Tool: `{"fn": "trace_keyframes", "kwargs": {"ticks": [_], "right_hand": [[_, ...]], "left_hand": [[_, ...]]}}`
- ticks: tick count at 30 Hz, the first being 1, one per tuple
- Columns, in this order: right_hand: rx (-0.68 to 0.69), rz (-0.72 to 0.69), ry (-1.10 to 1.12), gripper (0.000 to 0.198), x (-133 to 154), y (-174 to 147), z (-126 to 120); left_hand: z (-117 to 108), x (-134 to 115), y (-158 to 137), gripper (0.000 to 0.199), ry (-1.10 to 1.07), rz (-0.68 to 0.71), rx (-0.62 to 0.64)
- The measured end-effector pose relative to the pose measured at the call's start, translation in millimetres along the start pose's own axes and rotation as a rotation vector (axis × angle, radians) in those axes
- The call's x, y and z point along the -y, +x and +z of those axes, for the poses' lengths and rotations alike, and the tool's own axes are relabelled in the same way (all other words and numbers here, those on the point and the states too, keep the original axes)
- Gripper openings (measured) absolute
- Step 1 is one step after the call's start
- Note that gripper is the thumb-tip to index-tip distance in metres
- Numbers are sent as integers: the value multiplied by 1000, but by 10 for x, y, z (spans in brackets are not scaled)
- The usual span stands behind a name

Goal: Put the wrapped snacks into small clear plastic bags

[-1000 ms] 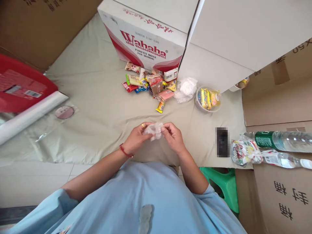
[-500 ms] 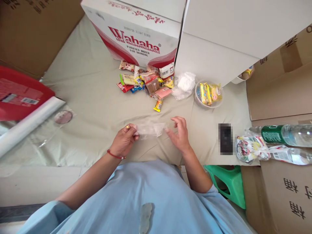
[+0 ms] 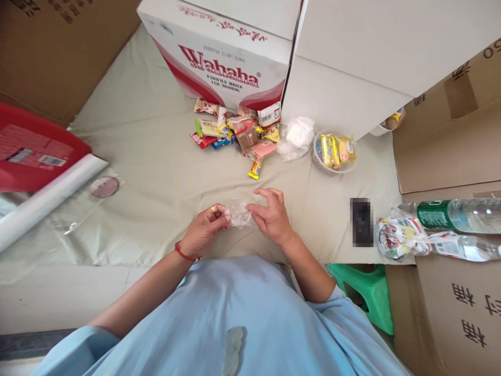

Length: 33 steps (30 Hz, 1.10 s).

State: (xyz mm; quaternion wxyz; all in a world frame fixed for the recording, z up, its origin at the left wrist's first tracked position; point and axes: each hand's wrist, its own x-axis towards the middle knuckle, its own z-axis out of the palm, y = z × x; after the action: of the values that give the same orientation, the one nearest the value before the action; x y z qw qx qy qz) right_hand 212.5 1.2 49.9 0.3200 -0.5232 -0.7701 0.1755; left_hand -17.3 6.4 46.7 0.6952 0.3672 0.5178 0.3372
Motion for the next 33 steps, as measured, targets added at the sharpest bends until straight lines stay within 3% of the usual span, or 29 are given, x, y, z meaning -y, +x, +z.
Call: {"fn": "trace_keyframes", "kwargs": {"ticks": [3, 8, 13, 15, 20, 24, 33], "right_hand": [[17, -46, -4, 22, 14, 31, 20], [38, -114, 16, 22, 31, 25, 39], [63, -152, 39, 25, 62, -11, 32], [47, -155, 33, 27, 59, -27, -1], [4, -139, 38, 25, -15, -113, -128], [-14, -87, 49, 23, -110, -218, -231], [-95, 41, 105, 11, -163, -315, -385]], "left_hand": [[-28, 23, -23, 27, 71, 20, 14], [-58, -4, 37, 52, 292, 112, -239], [0, -43, 148, 39, 496, 142, -40], [28, -22, 190, 34, 430, 120, -32], [42, -7, 274, 36, -3, 59, -272], [10, -69, 322, 41, -307, 33, -394], [-91, -163, 409, 30, -476, 175, -580]]}}
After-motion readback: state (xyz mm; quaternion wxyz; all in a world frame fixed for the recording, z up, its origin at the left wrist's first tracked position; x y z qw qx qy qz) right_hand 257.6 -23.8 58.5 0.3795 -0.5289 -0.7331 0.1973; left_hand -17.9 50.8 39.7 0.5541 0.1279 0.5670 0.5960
